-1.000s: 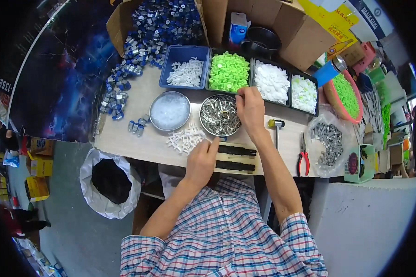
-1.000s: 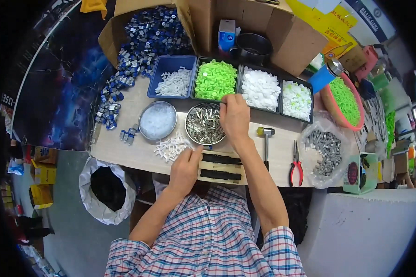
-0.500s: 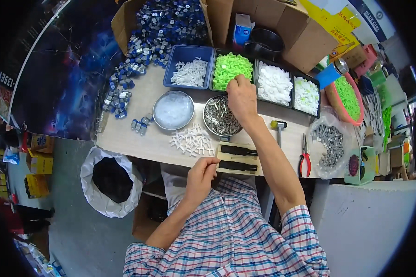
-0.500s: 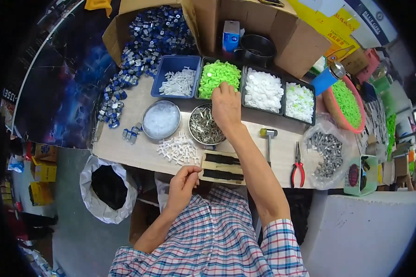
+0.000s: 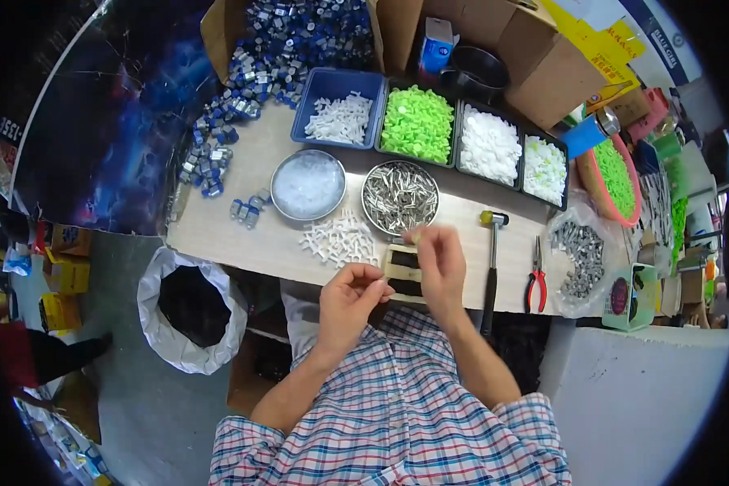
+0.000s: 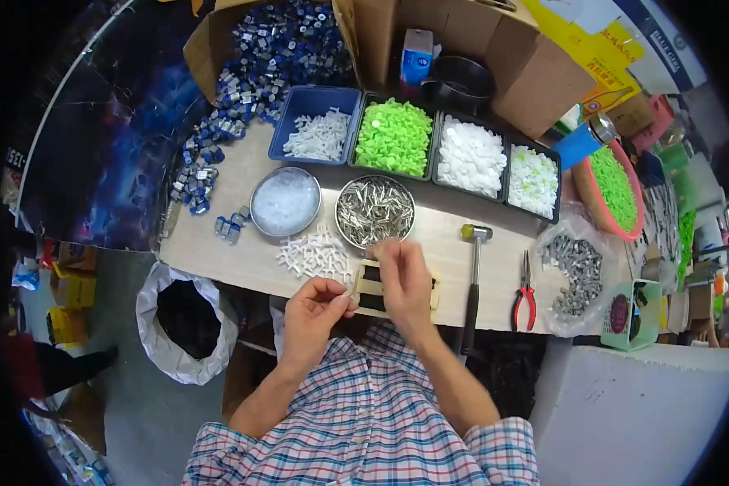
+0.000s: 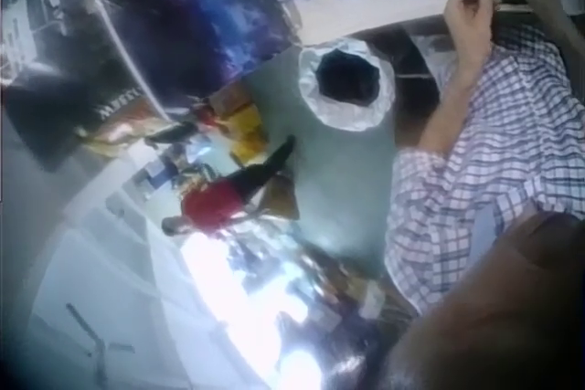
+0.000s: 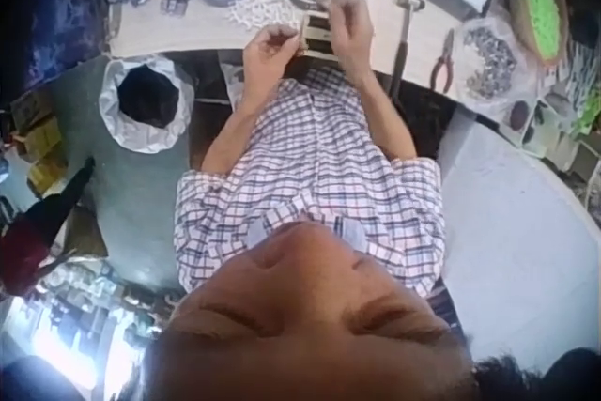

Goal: Assembling small mechanical components using a wooden jig, a small hammer, and various plastic and metal parts at a workbench.

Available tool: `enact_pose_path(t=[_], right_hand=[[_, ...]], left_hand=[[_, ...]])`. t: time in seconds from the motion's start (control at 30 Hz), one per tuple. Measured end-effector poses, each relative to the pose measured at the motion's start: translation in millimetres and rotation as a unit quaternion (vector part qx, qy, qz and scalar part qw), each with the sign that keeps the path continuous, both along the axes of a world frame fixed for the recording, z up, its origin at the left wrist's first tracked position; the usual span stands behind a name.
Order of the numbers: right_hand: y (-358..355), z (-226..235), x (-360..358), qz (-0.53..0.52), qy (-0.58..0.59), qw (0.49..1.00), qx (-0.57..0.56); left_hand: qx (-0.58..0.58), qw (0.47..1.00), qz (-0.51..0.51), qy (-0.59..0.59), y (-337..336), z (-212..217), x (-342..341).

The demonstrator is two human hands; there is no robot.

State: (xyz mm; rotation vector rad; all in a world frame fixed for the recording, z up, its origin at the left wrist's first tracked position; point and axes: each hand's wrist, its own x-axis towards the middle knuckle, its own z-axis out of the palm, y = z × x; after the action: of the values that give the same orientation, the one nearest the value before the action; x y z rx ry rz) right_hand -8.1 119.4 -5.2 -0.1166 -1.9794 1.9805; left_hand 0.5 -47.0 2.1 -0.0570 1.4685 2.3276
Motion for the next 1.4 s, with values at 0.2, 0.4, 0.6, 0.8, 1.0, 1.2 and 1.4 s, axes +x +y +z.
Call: enact_pose_path(t=[0.2,0.4,0.6,0.8,1.0,1.2,1.4], right_hand=[[-22.3,-1.5,64.1,-0.009,-0.079,0.956,-0.281],[-15.0,-6.0,69.1,-0.021,-0.105,0.938,-0.329],[-10.8,-7.3,71.4,-0.008,-0.093,0.97,-0.225],[1.9,-8.7,73.0,0.063,-0.026,0.995,0.067],[-2.1,6.1,74.6,0.06,0.05,0.955,0.286],[11.5,-2.1,73.5,0.062,0.002,0.97,0.237],[13.3,4.3,61.8,0.039,0.063,0.936,0.344]], left_hand=[[0.046,0.998,-0.035,-0.036,16.4,-2.4,3.8],[0.038,0.996,-0.054,-0.054,22.4,-4.6,5.1],[0.019,0.997,-0.067,-0.039,16.8,-4.6,4.3],[0.044,0.989,-0.114,-0.088,7.5,-10.5,0.5],[0.034,0.994,-0.062,-0.079,7.4,-15.4,3.1],[-0.013,0.995,-0.073,-0.061,15.7,-8.0,2.6],[-0.05,0.996,-0.063,-0.024,20.6,-9.4,0.0]])
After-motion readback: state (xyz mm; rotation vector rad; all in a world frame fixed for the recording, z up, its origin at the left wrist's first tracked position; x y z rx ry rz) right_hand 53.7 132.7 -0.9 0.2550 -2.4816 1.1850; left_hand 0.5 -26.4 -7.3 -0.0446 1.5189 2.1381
